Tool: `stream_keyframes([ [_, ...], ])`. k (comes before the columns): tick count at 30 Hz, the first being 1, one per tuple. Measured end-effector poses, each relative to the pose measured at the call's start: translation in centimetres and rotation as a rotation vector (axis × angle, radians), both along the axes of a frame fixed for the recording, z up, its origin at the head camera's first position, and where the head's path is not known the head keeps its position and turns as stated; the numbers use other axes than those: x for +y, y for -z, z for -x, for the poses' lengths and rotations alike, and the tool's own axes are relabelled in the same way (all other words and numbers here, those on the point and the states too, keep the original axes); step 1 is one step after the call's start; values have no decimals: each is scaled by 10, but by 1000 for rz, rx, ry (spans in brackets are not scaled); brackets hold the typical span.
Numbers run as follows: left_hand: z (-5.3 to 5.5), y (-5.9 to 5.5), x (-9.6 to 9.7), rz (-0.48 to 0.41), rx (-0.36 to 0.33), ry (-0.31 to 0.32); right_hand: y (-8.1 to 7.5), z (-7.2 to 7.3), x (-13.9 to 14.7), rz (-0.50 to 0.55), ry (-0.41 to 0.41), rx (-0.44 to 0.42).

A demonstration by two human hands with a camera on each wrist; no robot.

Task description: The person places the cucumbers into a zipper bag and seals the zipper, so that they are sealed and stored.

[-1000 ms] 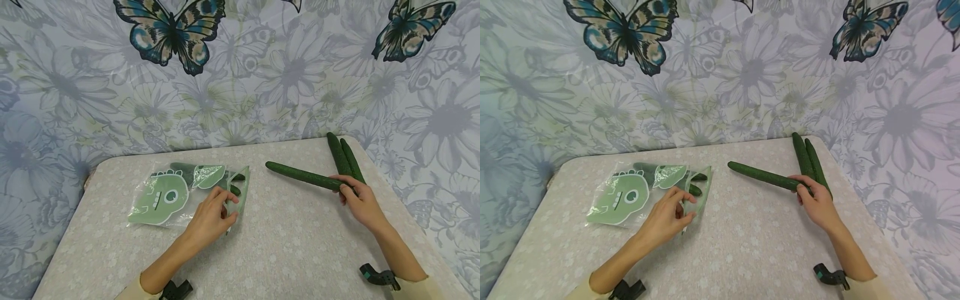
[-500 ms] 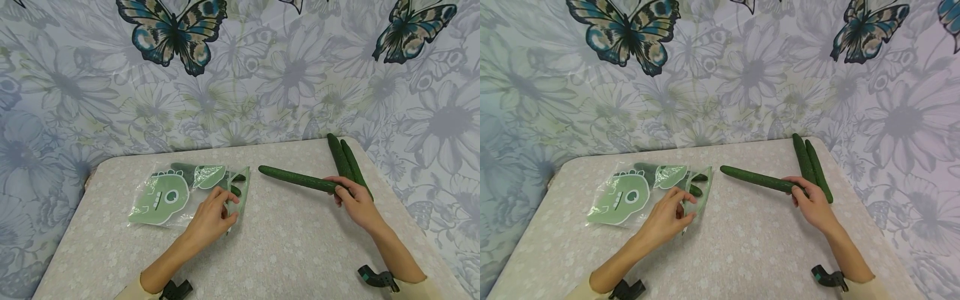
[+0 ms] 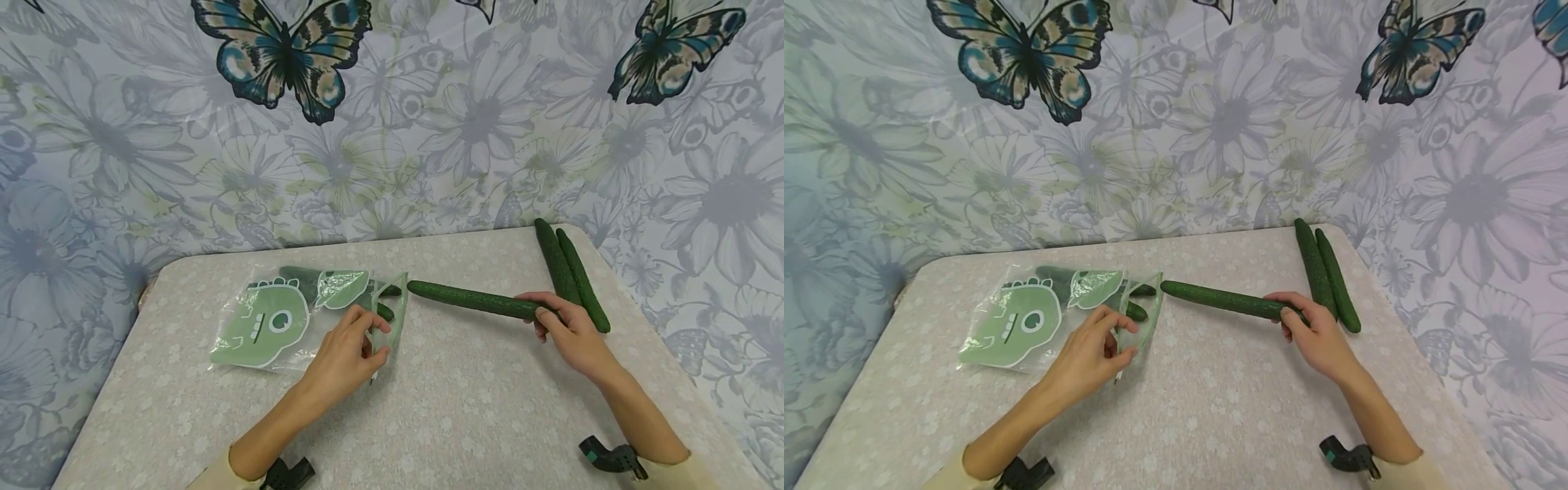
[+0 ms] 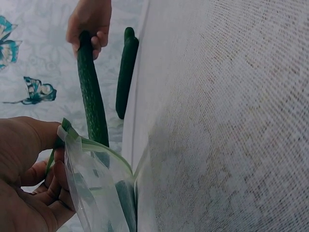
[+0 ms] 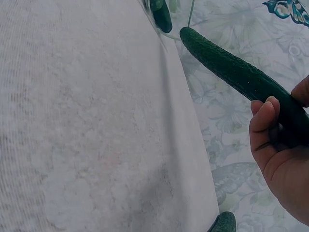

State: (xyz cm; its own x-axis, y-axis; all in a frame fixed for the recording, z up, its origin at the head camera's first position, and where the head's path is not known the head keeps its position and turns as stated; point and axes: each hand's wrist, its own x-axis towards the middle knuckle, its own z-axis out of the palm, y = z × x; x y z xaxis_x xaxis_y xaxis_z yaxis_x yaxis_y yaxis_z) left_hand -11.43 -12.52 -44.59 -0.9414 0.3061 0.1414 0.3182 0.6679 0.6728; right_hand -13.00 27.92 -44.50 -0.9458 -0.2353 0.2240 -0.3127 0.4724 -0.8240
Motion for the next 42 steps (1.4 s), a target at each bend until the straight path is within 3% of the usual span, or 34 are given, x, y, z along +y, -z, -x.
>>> stream_keyframes([
  [18,-1,-1,-1,-4,10,-5,0,3,-20,66,-104,15],
  [42,0,-2,-1,-17,30,3,1,12,-56,106,-192,-53],
])
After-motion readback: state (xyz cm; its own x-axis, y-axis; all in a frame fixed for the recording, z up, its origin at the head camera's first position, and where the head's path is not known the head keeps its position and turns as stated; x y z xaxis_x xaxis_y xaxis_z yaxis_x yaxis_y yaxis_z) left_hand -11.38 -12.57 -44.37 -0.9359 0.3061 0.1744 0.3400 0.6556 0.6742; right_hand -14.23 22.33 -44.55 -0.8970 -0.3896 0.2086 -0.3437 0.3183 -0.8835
